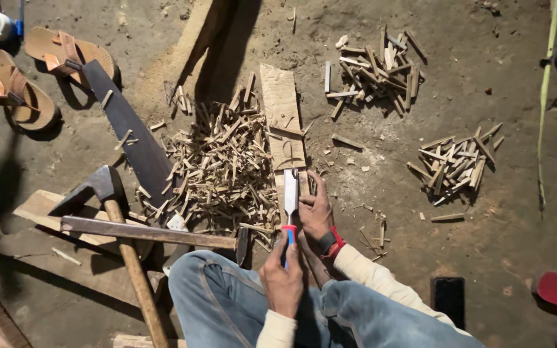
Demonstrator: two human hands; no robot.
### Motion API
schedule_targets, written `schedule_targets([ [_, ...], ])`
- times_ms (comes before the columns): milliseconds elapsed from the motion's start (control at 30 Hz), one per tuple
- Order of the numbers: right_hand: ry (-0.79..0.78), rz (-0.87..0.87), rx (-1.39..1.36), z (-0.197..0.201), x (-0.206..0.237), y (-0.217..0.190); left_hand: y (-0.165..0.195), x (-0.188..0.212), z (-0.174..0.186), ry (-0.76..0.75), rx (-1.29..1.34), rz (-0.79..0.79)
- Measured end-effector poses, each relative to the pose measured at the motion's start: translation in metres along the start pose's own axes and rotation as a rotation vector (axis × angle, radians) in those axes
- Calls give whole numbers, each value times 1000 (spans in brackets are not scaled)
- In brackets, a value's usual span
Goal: The person uses a chisel to carve and shape small wooden pieces on a plank. They repeatedly pick up pieces, carve them, and set them aside, occasionally applying glue to the pieces.
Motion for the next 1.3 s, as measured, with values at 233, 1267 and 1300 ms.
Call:
schedule_targets([
  [233,34,72,-43,2,1,-1,-15,26,15,-37,-4,101],
  [1267,39,68,-108,0,-6,14,1,13,12,-85,-55,87],
  [1300,5,-29,-127,-4,-4,20,-10,20,15,-96,-88,169],
])
Point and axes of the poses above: each hand's wrist, its own x-axis away from the middle knuckle, its own z-axis out of the back of the hand, y = z × x, the point moved 9 cm from there along -x, towards the middle knuckle, and after that the axes turned 7 degrees about y, right-handed, at the moved point
